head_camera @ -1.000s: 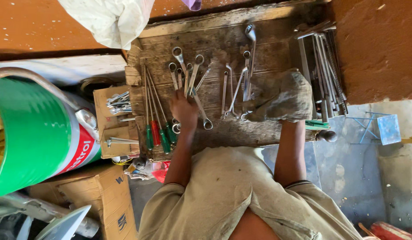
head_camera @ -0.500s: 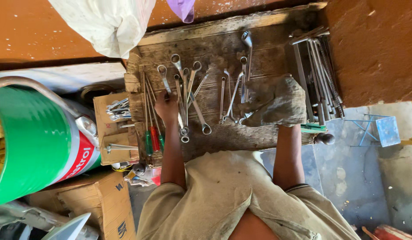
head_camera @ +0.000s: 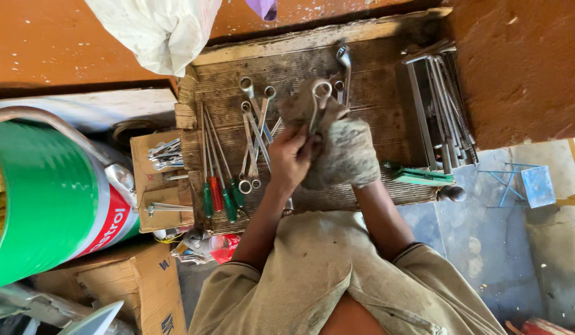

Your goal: The person wipes wrenches, screwdrivers and T-handle tools one at a time with a rag and arranges them on a wooden workbench, then wipes the bench surface and places some tools into a metal tray.

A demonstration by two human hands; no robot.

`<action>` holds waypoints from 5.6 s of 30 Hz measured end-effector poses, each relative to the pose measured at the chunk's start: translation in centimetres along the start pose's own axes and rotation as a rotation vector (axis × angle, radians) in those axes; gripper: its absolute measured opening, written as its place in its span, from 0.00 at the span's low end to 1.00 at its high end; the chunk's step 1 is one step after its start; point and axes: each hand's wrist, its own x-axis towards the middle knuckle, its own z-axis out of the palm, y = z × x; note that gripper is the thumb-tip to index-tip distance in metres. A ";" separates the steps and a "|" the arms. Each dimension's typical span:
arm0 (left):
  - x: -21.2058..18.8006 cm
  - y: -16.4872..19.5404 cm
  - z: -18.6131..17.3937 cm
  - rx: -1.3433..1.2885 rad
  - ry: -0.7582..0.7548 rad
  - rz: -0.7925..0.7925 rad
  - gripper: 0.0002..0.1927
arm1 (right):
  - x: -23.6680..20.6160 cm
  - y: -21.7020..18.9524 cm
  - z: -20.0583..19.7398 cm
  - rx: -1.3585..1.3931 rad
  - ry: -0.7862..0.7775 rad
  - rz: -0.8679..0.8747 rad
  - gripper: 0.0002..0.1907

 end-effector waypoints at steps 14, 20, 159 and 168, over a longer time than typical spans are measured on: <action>-3.9 -0.8 0.5 -0.031 -0.617 0.048 0.20 | 3.4 -4.1 -2.6 0.387 0.509 -0.053 0.17; -5.8 -2.6 1.3 -0.422 -0.266 -0.191 0.16 | 4.2 -4.4 -4.4 0.561 0.603 -0.048 0.18; -1.0 -14.6 0.1 0.715 -0.151 -0.807 0.18 | -0.8 -2.1 -1.9 -0.351 -0.043 0.085 0.19; -0.3 -15.3 0.2 0.807 -0.129 -0.760 0.15 | -3.7 -9.1 -2.8 0.524 -0.091 0.158 0.41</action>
